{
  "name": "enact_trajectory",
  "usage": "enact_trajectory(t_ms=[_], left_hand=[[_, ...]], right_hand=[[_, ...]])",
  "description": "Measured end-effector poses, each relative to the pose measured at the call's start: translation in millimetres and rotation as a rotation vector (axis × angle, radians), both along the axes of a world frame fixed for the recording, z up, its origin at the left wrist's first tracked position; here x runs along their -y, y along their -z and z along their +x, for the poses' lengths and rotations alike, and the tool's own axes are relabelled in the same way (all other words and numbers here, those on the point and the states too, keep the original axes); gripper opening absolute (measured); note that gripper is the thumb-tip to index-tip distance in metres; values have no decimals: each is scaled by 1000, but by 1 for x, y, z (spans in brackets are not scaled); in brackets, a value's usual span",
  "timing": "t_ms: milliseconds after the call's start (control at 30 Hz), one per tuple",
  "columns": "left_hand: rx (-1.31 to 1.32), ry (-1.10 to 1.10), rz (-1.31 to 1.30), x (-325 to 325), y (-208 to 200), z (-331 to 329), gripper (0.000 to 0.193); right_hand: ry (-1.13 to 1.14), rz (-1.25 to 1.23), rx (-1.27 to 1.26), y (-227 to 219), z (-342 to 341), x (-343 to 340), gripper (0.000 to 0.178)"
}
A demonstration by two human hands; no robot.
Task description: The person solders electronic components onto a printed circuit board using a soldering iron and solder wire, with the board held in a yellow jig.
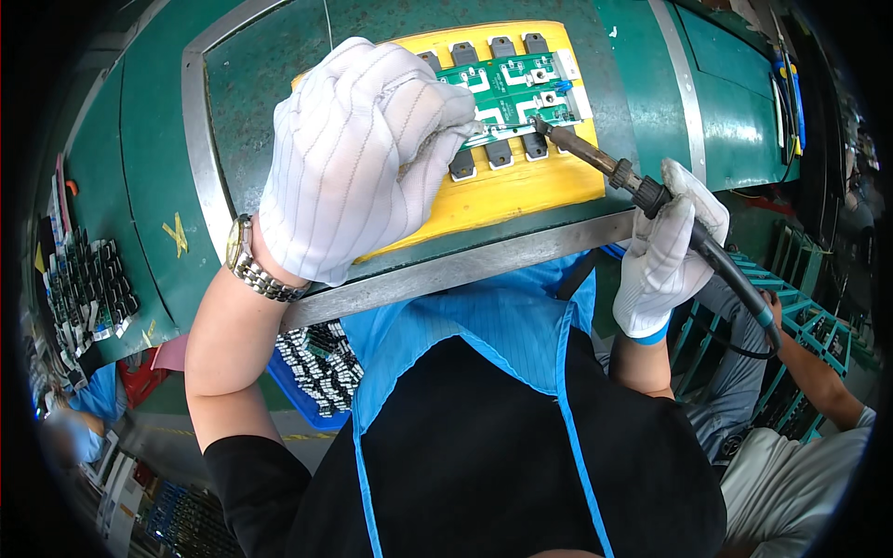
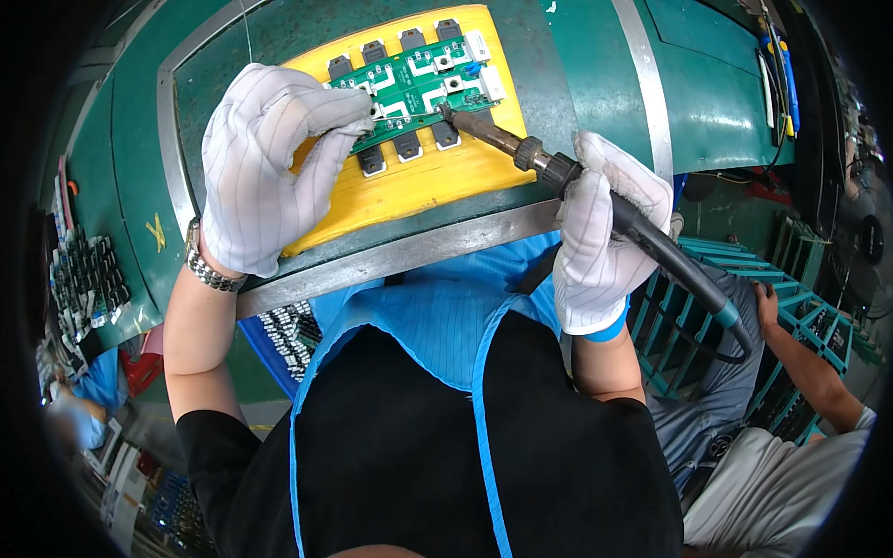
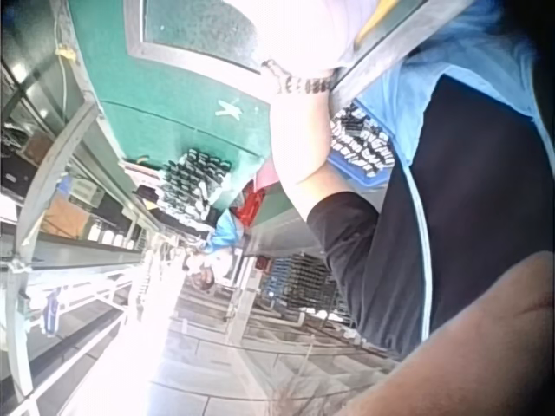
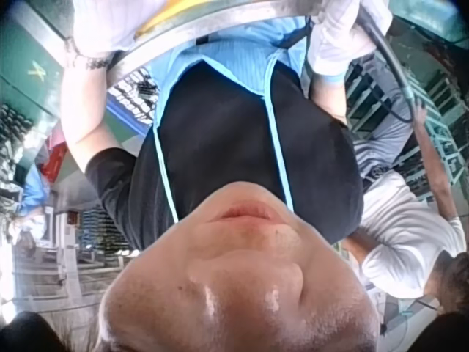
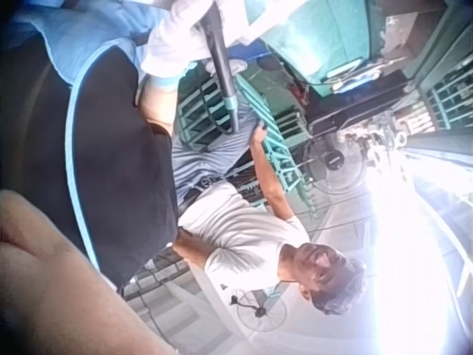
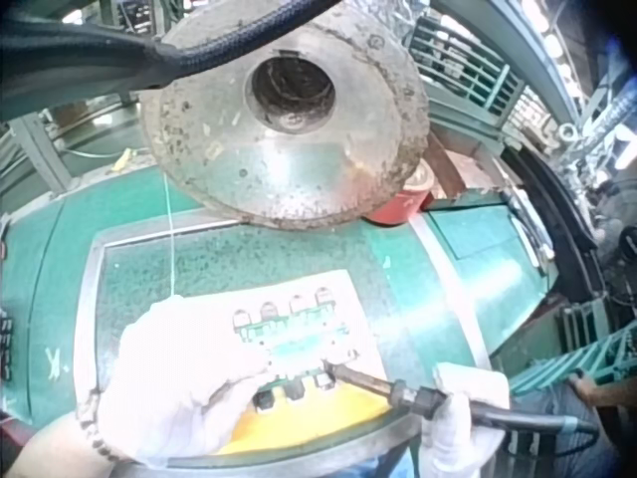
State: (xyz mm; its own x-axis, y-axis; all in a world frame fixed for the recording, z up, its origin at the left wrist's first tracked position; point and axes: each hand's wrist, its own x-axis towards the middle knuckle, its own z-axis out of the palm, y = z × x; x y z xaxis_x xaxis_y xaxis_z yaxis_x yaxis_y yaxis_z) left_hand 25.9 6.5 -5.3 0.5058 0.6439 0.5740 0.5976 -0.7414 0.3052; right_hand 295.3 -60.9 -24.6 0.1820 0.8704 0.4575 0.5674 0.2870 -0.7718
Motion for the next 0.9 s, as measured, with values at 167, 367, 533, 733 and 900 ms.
enact_trajectory(t_ms=[167,367,533,733,900], left_hand=[[-37,-20,13,3,0,3,23],[164,-128,-48,2,-15,-2,24],[-44,-75,12,1,-20,-3,23],[-22,-54,22,1,-3,-4,24],[-23,-50,19,3,-2,-1,27]], right_hand=[[-34,-48,-54,-7,-2,0,30],[4,28,-106,-1,-2,-2,34],[-56,18,-159,-3,3,-1,23],[-76,-21,-130,-10,-8,0,19],[-85,37,-79,-9,-8,-3,18]])
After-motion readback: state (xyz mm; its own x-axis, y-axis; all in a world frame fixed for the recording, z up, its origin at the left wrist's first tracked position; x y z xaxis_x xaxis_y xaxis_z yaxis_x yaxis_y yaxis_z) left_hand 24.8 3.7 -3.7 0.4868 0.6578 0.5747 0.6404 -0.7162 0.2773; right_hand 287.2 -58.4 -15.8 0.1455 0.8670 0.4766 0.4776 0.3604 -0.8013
